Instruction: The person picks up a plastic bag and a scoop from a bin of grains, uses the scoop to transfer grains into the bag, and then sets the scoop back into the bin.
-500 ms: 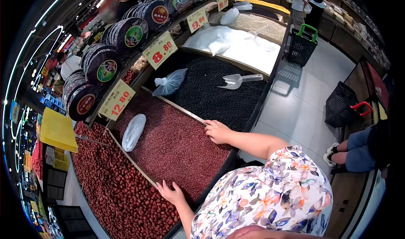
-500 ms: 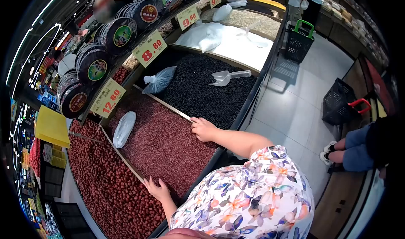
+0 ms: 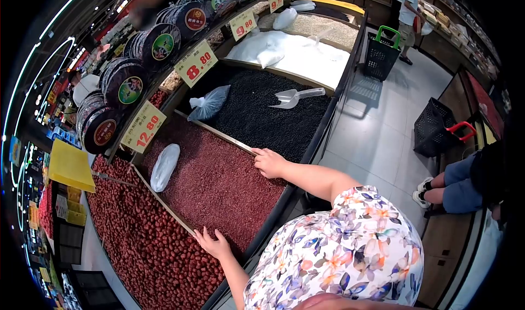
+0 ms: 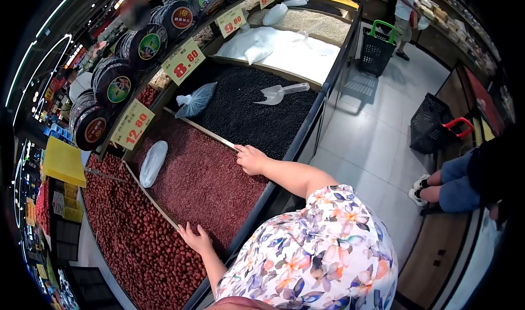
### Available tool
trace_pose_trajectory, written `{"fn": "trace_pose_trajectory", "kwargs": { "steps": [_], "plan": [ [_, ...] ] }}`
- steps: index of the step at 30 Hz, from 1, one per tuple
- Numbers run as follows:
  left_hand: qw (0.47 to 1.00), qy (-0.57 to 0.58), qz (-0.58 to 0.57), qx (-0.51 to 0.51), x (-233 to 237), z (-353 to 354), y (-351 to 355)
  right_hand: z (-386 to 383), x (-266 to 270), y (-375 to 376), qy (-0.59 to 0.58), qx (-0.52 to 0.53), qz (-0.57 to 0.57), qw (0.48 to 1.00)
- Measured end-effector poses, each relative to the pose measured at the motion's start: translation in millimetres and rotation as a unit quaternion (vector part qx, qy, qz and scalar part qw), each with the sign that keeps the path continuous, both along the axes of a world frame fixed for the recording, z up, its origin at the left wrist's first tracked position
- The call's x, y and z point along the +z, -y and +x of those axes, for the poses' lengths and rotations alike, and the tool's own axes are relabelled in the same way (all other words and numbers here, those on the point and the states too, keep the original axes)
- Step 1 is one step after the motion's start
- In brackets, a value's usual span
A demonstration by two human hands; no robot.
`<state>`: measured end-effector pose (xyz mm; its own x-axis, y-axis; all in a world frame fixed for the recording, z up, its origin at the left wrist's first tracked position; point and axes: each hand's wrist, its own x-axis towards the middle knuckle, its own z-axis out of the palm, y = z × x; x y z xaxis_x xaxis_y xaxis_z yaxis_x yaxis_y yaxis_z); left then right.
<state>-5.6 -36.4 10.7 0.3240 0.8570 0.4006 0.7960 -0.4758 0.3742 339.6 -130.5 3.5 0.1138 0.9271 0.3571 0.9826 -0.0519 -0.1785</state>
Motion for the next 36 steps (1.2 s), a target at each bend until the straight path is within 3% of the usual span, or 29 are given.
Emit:
{"fn": "trace_pose_trajectory", "kwargs": {
  "steps": [8,15,18,22,25,29,31,36],
  "plan": [
    [1.000,0.009,0.012,0.000,-0.7,2.1,1.3,2.4,-7.4,-0.1,-0.034,0.000,0.013,0.999],
    [0.999,0.014,0.037,-0.004,-5.0,3.6,-0.1,7.3,-9.6,13.8,-0.140,0.037,0.168,0.975],
    [0.998,-0.042,0.035,0.027,-4.5,19.9,16.3,4.4,-0.3,46.3,-0.198,0.071,0.202,0.957],
    [0.995,-0.069,0.007,-0.075,13.4,89.4,73.5,9.1,4.6,123.6,-0.264,0.093,0.208,0.937],
    [0.977,-0.034,0.008,-0.212,14.8,151.1,110.4,36.0,-9.3,177.3,-0.276,0.080,0.204,0.936],
    [0.933,-0.034,-0.005,-0.359,12.5,231.9,148.6,85.8,-34.7,236.8,-0.264,0.001,0.171,0.949],
    [0.907,-0.057,-0.011,-0.417,14.1,267.7,163.0,111.0,-50.4,260.9,-0.255,-0.092,0.122,0.955],
    [0.875,-0.158,-0.003,-0.457,15.8,337.2,184.7,161.2,-118.8,324.9,-0.273,-0.199,0.086,0.937]
  ]
}}
